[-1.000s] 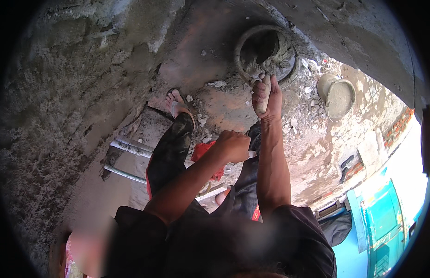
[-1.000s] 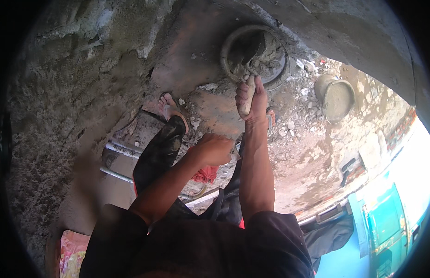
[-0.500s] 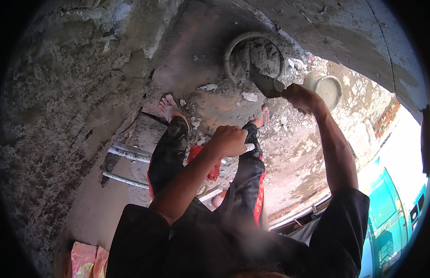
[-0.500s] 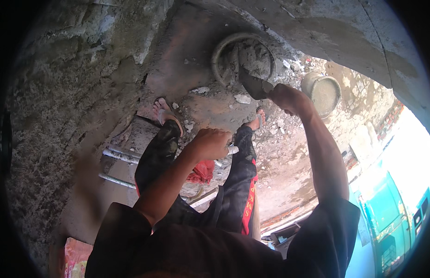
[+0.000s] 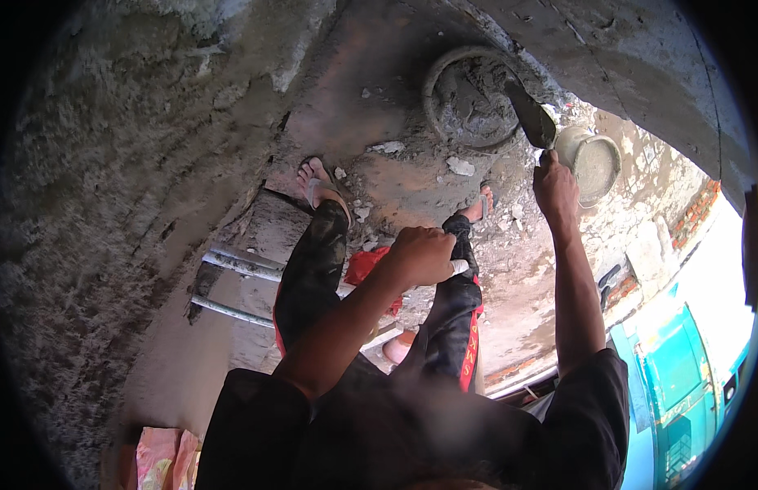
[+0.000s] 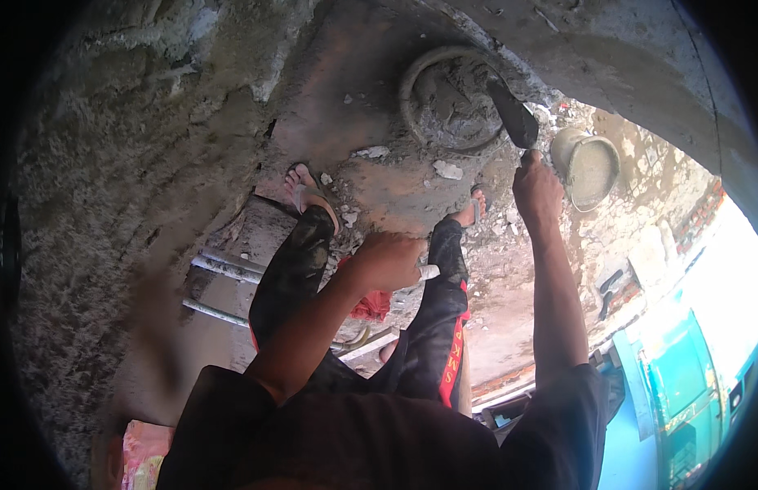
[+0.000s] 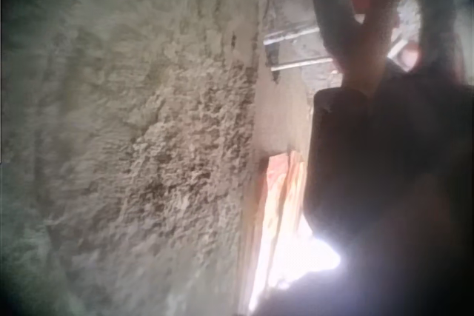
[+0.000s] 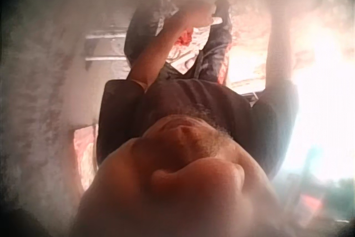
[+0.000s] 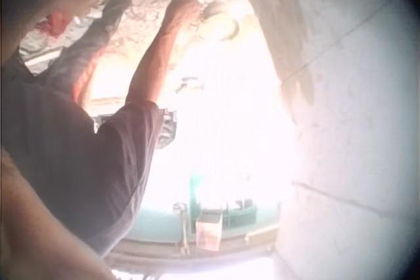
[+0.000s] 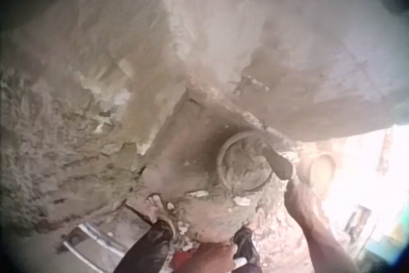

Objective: The person applies wet plaster to a wall using a trowel, scooping the mixture from a bucket and smoothing it over the surface.

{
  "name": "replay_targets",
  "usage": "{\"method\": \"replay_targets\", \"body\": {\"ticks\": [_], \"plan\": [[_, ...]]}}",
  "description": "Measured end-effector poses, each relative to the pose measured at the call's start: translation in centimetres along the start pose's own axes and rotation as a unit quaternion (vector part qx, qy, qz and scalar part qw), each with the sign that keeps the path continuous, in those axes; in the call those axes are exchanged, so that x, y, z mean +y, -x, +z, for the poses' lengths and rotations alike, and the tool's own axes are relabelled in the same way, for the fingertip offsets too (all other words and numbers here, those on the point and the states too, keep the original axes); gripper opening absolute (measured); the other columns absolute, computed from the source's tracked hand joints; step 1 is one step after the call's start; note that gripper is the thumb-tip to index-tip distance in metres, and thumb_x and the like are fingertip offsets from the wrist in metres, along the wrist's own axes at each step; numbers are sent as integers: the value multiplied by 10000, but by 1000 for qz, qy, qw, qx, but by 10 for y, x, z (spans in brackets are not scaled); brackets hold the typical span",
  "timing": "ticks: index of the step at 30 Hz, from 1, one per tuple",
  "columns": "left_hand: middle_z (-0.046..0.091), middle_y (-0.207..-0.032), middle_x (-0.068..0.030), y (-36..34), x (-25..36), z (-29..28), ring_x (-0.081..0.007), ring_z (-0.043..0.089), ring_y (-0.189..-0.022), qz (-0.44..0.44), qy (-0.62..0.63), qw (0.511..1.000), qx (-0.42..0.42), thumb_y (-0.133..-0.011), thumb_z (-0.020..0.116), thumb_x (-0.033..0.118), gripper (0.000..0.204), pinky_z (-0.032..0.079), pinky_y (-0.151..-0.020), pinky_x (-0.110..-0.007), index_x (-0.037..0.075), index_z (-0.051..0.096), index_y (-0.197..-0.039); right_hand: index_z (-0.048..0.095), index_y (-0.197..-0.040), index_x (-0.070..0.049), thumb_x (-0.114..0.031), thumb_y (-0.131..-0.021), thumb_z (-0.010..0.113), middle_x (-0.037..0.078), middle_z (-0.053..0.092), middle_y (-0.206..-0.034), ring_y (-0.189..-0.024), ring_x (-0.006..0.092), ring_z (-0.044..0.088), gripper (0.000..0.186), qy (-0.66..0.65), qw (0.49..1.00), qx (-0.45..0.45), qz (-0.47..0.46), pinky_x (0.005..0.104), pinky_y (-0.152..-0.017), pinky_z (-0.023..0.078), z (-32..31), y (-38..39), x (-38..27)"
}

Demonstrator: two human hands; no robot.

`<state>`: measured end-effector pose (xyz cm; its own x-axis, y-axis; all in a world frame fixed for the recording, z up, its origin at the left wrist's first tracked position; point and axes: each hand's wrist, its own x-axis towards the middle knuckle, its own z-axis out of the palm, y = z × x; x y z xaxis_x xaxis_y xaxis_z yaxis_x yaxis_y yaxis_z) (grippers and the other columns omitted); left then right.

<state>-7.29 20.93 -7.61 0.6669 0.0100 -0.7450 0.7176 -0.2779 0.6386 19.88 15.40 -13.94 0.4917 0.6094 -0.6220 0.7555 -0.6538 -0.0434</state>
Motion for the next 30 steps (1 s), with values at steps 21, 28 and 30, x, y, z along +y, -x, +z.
{"method": "replay_targets", "body": {"ticks": [21, 28, 30], "plan": [[661, -1129, -180, -16, 8, 11, -356, 629, -1074, -42, -33, 995, -80, -792, 594, 192, 307, 485, -916, -478, 33, 641, -1051, 575, -778, -60, -253, -889, 667, 5, 543, -570, -444, 89, 481, 241, -594, 787, -84, 145, 272, -413, 364, 118, 31, -41], [684, -1074, -188, -14, -1, 21, -354, 653, -1034, -18, -54, 997, -43, -778, 585, 181, 285, 499, -874, -467, 31, 659, -1009, 525, -795, -86, -184, -922, 619, -24, 502, -594, -476, 91, 475, 186, -591, 795, -33, 134, 265, -427, 377, 130, 44, -24], [702, -1008, -193, -14, 5, 30, -354, 682, -959, -9, -95, 992, -81, -755, 615, 192, 267, 524, -808, -476, 41, 702, -957, 498, -810, -87, -184, -927, 612, -28, 482, -610, -477, 89, 456, 190, -736, 660, -14, 152, 266, -414, 368, 112, 55, -36]]}}
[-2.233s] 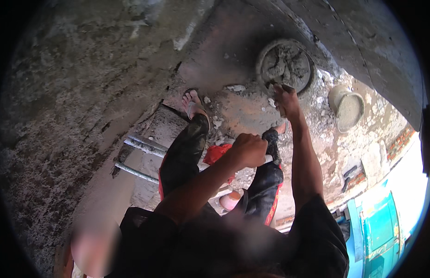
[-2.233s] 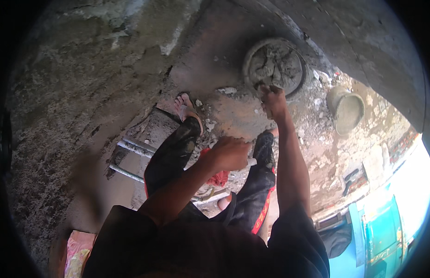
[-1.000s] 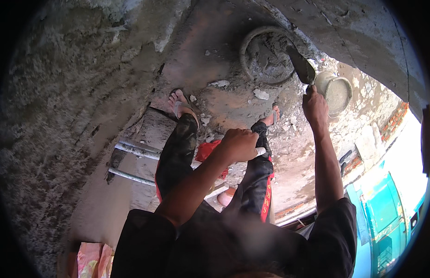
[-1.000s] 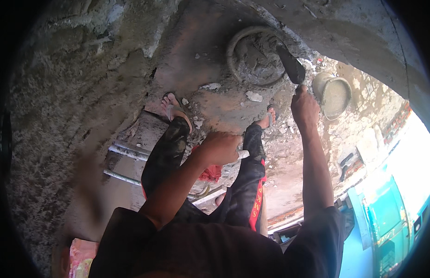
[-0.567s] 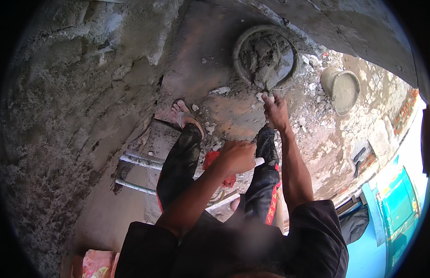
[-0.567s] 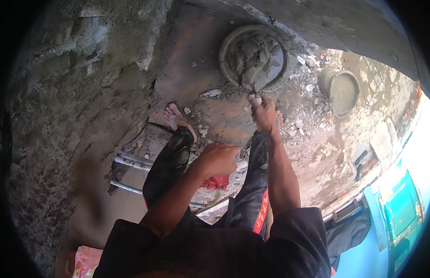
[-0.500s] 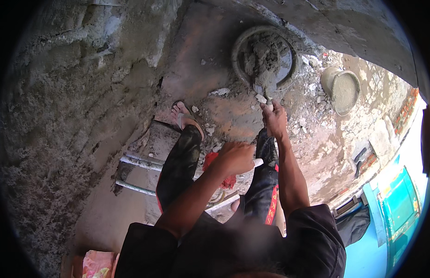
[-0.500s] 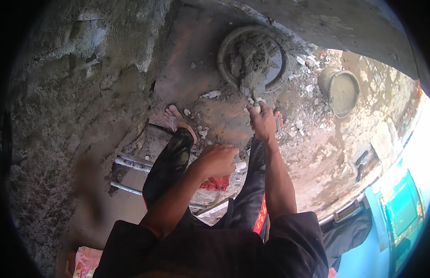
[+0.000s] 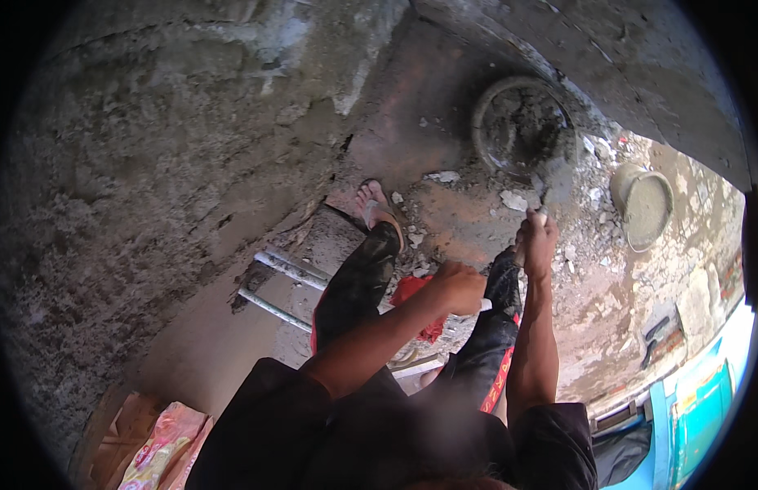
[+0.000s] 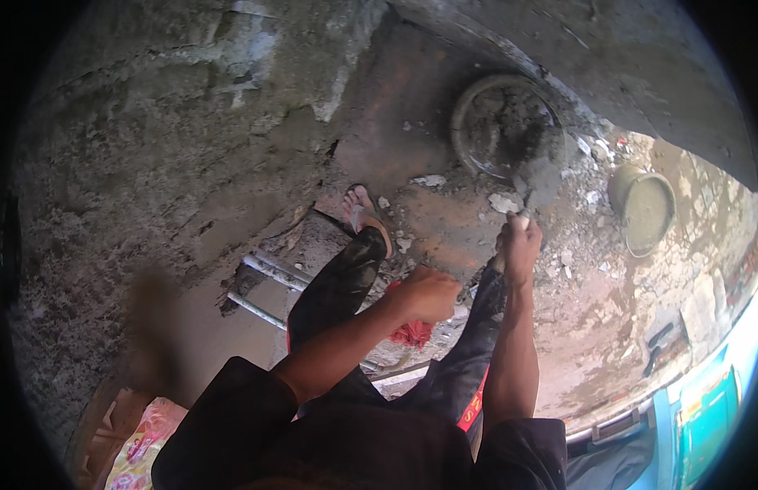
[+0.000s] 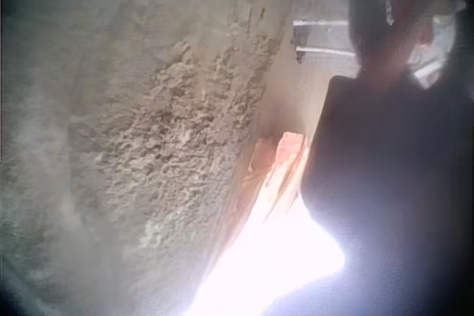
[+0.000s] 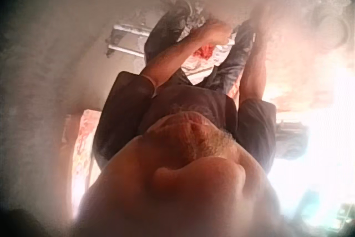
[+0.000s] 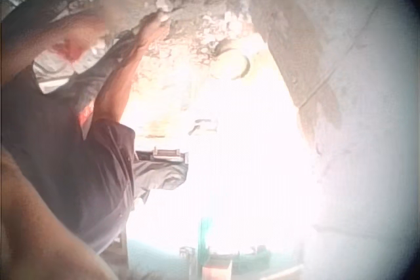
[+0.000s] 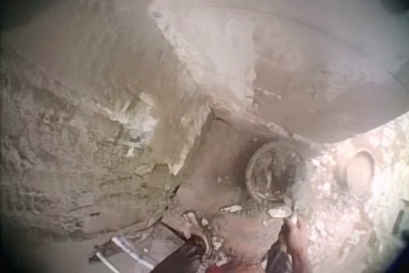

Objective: The person applies wet plaster to a wall using a trowel, scooping the mixture from a bucket and smoothing it over the surface.

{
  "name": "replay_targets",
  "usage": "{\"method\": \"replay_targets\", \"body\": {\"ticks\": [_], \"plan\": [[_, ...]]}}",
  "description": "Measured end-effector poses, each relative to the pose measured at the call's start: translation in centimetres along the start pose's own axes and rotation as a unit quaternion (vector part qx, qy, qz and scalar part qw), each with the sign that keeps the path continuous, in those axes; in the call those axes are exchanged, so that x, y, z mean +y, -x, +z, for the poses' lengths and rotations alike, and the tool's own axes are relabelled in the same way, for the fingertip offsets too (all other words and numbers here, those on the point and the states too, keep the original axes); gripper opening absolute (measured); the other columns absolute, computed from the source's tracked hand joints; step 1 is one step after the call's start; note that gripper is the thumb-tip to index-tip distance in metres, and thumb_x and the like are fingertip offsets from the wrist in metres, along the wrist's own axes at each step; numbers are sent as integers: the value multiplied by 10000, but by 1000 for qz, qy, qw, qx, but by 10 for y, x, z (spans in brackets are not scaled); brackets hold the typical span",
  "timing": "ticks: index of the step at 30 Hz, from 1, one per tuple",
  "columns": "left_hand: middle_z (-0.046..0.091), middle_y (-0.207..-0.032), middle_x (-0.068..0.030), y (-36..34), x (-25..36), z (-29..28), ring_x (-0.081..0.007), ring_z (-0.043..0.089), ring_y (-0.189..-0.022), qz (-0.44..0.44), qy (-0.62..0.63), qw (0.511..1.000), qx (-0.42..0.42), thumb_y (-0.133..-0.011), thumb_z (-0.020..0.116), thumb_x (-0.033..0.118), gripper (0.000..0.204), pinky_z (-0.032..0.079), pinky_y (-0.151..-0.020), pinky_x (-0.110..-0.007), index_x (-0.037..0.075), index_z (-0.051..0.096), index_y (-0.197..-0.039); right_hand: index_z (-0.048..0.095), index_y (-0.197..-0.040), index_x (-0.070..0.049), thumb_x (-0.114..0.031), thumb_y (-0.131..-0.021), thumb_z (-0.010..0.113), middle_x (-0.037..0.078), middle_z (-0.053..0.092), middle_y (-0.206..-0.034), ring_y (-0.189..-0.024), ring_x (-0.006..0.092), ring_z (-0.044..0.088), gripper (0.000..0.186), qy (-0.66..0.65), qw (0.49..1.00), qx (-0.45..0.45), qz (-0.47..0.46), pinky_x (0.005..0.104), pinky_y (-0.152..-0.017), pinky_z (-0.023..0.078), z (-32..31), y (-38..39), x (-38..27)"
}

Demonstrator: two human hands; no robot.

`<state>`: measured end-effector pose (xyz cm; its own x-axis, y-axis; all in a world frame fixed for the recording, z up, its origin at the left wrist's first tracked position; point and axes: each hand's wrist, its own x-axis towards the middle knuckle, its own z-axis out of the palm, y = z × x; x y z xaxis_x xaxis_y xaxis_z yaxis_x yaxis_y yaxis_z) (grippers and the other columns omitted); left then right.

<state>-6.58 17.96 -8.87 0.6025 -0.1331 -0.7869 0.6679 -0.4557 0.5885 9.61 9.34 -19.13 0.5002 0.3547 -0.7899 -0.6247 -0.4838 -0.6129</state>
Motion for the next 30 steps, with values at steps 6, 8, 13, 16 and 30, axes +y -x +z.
{"method": "replay_targets", "body": {"ticks": [6, 8, 13, 16, 30], "plan": [[733, -972, -63, -2, 24, 130, -247, 701, -870, 42, -161, 937, -307, -791, 680, 326, 333, 568, -710, -559, 78, 742, -1003, 489, -871, -3, -188, -903, 619, 68, 531, -658, -504, 155, 515, 228, -38, 946, 276, -166, 308, -453, 424, 79, 32, -5], [720, -988, -47, -6, -8, 226, -250, 694, -872, 44, -44, 983, -174, -826, 673, 301, 312, 565, -732, -520, 69, 728, -1027, 482, -881, 16, -207, -911, 613, 93, 536, -658, -525, 179, 531, 260, 1, 918, 339, -204, 342, -479, 438, 114, 37, -10], [591, -1130, -108, 47, -98, 220, -235, 568, -1084, 86, 572, 806, 130, -924, 648, 333, 358, 437, -972, -359, 84, 579, -1171, 529, -1064, 36, -126, -851, 628, 252, 629, -800, -743, 416, 632, 286, 259, 950, 12, -174, 465, -634, 477, 275, 52, 70], [604, -1152, -127, 156, -53, 53, -294, 514, -1192, -110, 210, 961, 145, -885, 673, 324, 349, 345, -1076, -413, 93, 611, -1140, 529, -1012, 9, -97, -894, 577, 145, 609, -715, -613, 303, 587, 165, 109, 954, -21, -278, 431, -556, 462, 279, 133, -11], [680, -998, -63, 222, -58, 30, -268, 616, -1006, -40, -3, 943, 329, -662, 783, 133, 270, 465, -910, -403, 88, 679, -907, 592, -968, -36, -214, -901, 549, 215, 684, -789, -680, 401, 663, 195, 611, 757, 22, -230, 507, -613, 511, -44, -129, -15]]}}
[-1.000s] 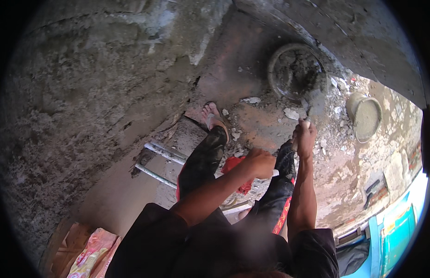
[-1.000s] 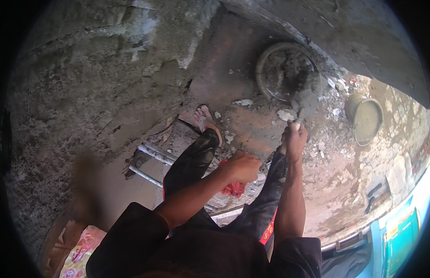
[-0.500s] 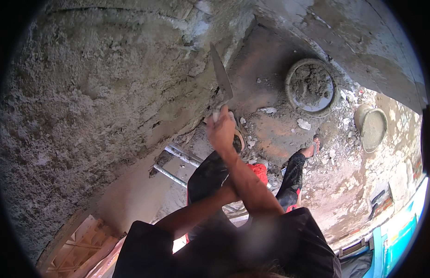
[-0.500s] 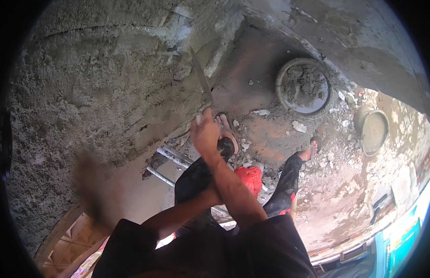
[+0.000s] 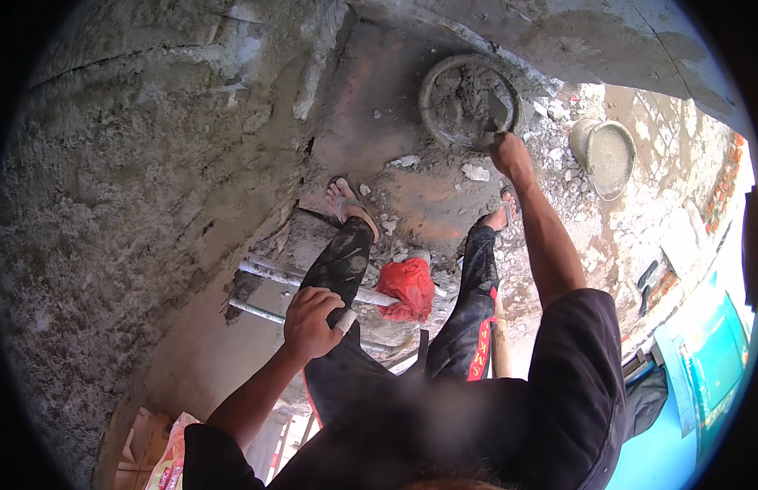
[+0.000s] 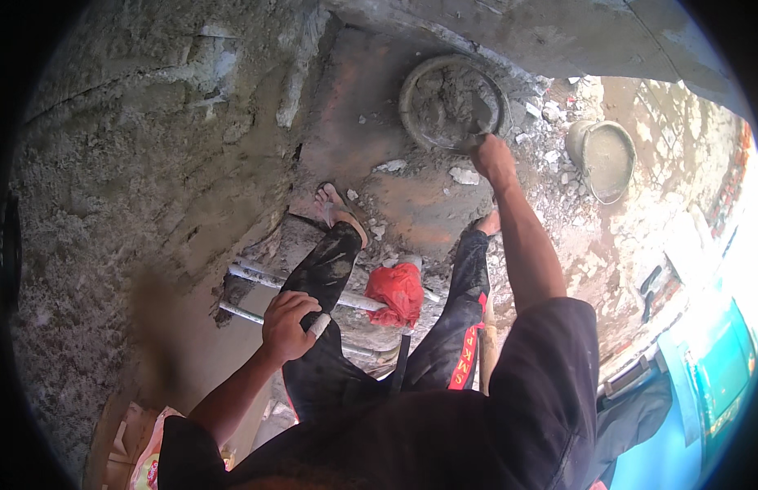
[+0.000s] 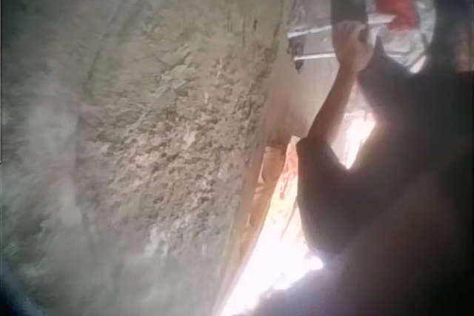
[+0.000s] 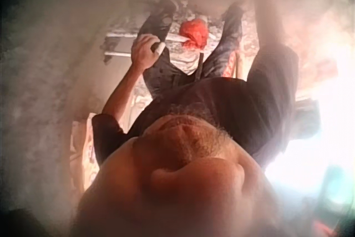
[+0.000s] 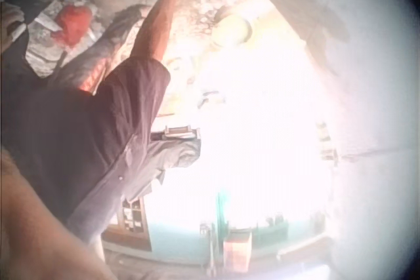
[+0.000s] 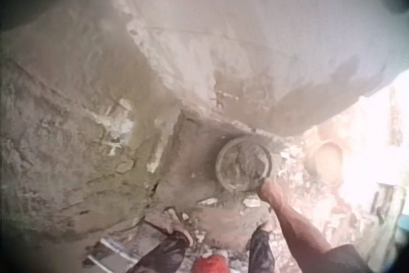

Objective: The person applies wet plaster to a wall using a trowel, scooping the mixture from a bucket and smoothing it over the surface.

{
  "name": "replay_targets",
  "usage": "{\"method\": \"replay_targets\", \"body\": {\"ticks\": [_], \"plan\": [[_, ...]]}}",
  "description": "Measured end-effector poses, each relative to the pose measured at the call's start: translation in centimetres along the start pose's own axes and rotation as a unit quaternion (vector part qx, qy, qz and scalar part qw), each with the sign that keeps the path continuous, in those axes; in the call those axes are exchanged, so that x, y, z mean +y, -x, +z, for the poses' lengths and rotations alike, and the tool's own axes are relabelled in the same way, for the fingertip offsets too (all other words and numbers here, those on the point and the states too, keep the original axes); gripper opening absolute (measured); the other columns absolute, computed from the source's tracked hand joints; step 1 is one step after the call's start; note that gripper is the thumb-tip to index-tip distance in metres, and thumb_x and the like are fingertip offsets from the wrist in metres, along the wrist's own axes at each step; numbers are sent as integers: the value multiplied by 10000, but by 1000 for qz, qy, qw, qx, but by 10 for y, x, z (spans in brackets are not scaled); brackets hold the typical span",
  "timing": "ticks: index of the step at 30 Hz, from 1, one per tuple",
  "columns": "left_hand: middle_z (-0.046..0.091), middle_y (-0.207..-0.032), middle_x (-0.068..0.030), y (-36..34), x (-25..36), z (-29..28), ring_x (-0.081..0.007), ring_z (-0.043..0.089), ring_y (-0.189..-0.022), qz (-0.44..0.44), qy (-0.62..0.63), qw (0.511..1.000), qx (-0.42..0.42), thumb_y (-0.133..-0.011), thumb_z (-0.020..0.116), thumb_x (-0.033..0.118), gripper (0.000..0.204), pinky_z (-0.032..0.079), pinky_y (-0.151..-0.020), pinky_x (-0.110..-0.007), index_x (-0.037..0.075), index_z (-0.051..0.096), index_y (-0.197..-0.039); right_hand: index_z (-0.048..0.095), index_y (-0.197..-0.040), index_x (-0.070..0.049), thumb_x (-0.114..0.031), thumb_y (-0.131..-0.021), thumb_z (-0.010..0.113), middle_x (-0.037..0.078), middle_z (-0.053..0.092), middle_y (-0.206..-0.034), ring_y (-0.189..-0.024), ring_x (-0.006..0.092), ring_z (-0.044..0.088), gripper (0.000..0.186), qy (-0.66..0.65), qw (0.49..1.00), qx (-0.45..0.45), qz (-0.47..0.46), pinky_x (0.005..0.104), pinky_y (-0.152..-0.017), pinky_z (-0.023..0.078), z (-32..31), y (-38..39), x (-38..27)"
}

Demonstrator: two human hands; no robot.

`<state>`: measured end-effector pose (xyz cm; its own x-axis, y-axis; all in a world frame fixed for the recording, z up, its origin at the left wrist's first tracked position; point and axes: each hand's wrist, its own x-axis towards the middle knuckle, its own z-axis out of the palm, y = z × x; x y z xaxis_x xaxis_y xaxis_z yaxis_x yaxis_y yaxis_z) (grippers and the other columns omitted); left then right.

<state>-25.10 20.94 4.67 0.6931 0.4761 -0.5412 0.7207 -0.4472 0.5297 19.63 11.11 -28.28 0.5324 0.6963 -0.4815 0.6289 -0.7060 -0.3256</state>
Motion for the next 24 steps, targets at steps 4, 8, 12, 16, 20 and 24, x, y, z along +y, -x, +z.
{"method": "replay_targets", "body": {"ticks": [4, 8, 12, 16, 20, 24], "plan": [[673, -997, -61, 1, 5, 6, -262, 607, -1020, -31, -28, 999, -20, -670, 792, 174, 270, 465, -912, -404, 84, 672, -894, 623, -974, 1, -265, -896, 576, 82, 594, -672, -520, 199, 575, 281, -430, 879, -114, 173, 359, -462, 463, 32, 15, -63], [672, -997, -63, 9, 2, 9, -263, 605, -1028, -52, -30, 998, -10, -668, 783, 166, 264, 469, -910, -403, 79, 669, -890, 568, -839, -36, -223, -887, 628, -1, 514, -592, -469, 110, 495, 202, -473, 858, -70, 187, 281, -431, 418, -3, 103, -100], [672, -988, -57, 0, 4, 3, -259, 605, -1036, -46, -22, 998, -22, -668, 773, 145, 253, 474, -905, -393, 82, 669, -891, 555, -765, -70, -201, -896, 622, -5, 513, -590, -457, 114, 481, 196, -611, 747, -89, 247, 275, -421, 384, 26, 110, -88], [673, -988, -40, -7, 5, -4, -248, 603, -1051, -60, -32, 997, -29, -694, 765, 131, 224, 482, -898, -386, 101, 668, -894, 520, -738, -109, -164, -906, 616, -44, 462, -583, -438, 71, 428, 201, -693, 675, -44, 250, 249, -387, 327, 21, 113, -97], [671, -989, -43, 3, -3, -5, -256, 599, -1056, -78, -14, 996, -30, -677, 761, 122, 245, 481, -909, -379, 99, 667, -902, 499, -793, -74, -155, -908, 598, -19, 454, -575, -436, 86, 417, 172, -686, 674, 61, 265, 257, -403, 334, -17, 140, -135], [672, -1002, -46, 14, -7, -1, -260, 596, -1066, -88, 8, 996, -22, -662, 757, 113, 262, 482, -917, -384, 93, 667, -908, 483, -763, -18, -121, -879, 596, 22, 482, -563, -439, 148, 443, 192, -542, 749, 266, 272, 316, -420, 365, -27, 146, -177]]}}
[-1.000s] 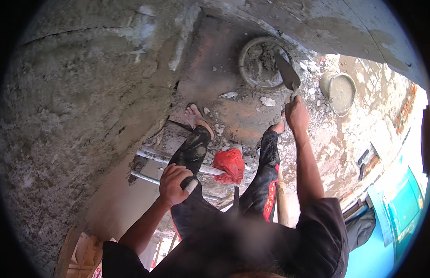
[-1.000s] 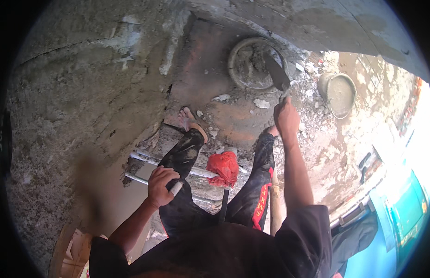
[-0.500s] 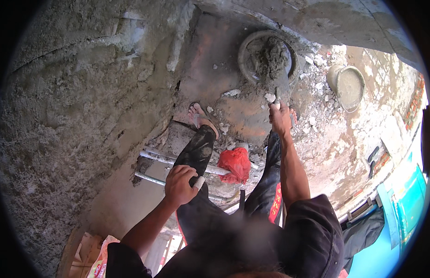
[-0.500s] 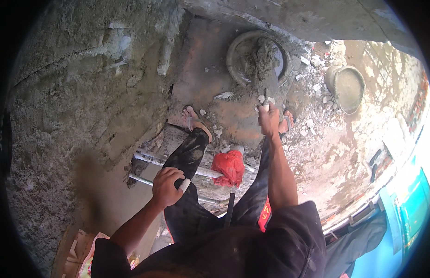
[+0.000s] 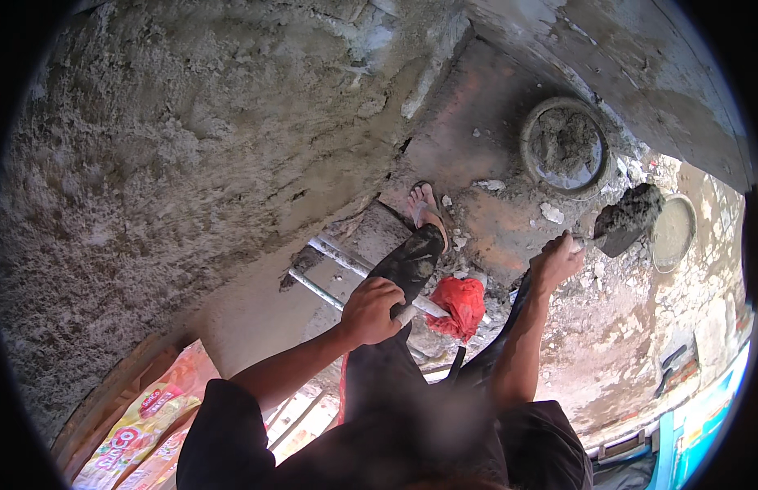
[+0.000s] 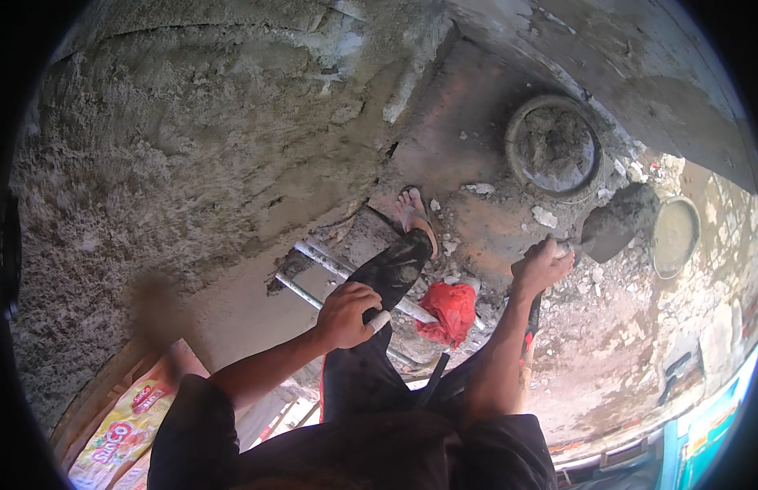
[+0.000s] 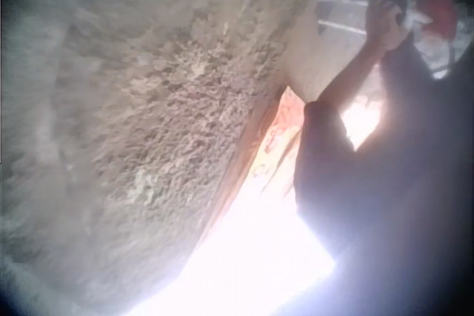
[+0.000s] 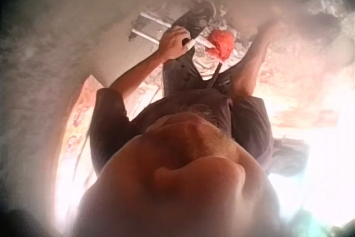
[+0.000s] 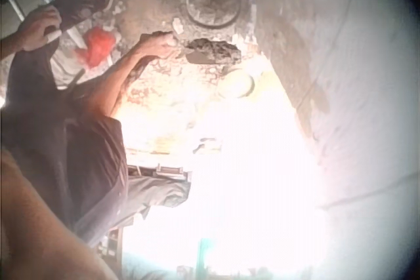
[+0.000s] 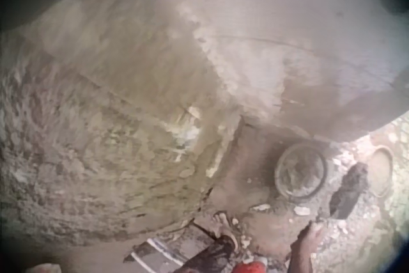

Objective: The person applies wet plaster to a wall using a trowel, scooping the mixture from a bucket and smoothing it over the surface.

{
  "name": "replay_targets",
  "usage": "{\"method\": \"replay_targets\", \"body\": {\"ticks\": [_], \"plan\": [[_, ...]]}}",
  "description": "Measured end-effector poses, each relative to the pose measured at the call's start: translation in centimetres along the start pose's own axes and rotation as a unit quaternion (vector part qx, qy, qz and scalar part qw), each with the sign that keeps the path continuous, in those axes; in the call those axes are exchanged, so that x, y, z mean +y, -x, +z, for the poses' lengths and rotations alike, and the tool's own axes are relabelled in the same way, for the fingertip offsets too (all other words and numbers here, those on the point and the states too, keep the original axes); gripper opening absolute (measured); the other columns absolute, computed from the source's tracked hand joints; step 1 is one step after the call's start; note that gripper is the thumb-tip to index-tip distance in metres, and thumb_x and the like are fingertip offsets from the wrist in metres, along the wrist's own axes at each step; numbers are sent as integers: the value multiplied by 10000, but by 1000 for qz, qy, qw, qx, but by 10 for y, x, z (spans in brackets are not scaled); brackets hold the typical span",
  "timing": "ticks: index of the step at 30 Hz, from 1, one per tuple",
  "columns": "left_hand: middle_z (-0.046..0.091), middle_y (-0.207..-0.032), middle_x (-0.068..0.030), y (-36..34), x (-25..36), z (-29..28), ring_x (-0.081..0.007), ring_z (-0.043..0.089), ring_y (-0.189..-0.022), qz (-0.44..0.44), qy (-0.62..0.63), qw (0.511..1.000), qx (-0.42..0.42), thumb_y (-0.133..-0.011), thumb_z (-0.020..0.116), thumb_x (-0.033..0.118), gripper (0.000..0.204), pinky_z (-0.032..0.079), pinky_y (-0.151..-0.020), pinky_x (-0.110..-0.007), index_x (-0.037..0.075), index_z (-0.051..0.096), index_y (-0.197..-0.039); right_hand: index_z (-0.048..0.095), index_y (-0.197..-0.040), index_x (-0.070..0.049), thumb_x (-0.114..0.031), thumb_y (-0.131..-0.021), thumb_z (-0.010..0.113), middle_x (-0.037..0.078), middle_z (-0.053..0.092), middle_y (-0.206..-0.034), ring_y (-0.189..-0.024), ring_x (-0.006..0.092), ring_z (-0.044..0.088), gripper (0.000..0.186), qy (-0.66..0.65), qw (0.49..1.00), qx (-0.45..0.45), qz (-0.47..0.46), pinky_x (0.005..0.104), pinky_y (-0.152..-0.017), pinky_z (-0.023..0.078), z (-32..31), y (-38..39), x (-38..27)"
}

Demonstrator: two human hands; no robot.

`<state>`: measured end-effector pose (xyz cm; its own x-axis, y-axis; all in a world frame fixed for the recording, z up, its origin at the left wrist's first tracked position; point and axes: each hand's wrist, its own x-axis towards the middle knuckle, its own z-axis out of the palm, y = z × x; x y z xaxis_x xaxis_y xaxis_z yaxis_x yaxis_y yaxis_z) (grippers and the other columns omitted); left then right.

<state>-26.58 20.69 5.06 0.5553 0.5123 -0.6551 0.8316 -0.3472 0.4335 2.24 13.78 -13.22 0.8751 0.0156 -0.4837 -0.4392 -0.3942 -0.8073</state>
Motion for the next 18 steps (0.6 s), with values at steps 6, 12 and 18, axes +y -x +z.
{"method": "replay_targets", "body": {"ticks": [6, 12, 18], "plan": [[678, -986, -62, -3, 4, 5, -262, 605, -1056, 18, -13, 1000, 4, -687, 762, 137, 215, 486, -909, -392, 80, 663, -869, 534, -900, 2, -113, -870, 564, 180, 615, -784, -652, 328, 576, 122, 118, 967, -74, -214, 424, -607, 440, 130, 93, 53], [687, -922, -88, -2, -1, 10, -282, 635, -979, 22, -11, 999, 33, -757, 763, 187, 177, 496, -875, -402, 69, 652, -828, 578, -1057, 17, -205, -837, 676, 218, 620, -707, -624, 343, 632, 328, 204, 896, -372, -130, 462, -583, 475, 70, 134, -7], [690, -967, -69, 0, 5, 11, -271, 631, -993, 17, -13, 999, 32, -674, 787, 116, 219, 491, -876, -389, 77, 662, -850, 501, -1025, -8, -241, -891, 574, 265, 674, -831, -809, 470, 651, 278, 532, 801, -174, -214, 556, -729, 509, -25, -89, -12]]}}
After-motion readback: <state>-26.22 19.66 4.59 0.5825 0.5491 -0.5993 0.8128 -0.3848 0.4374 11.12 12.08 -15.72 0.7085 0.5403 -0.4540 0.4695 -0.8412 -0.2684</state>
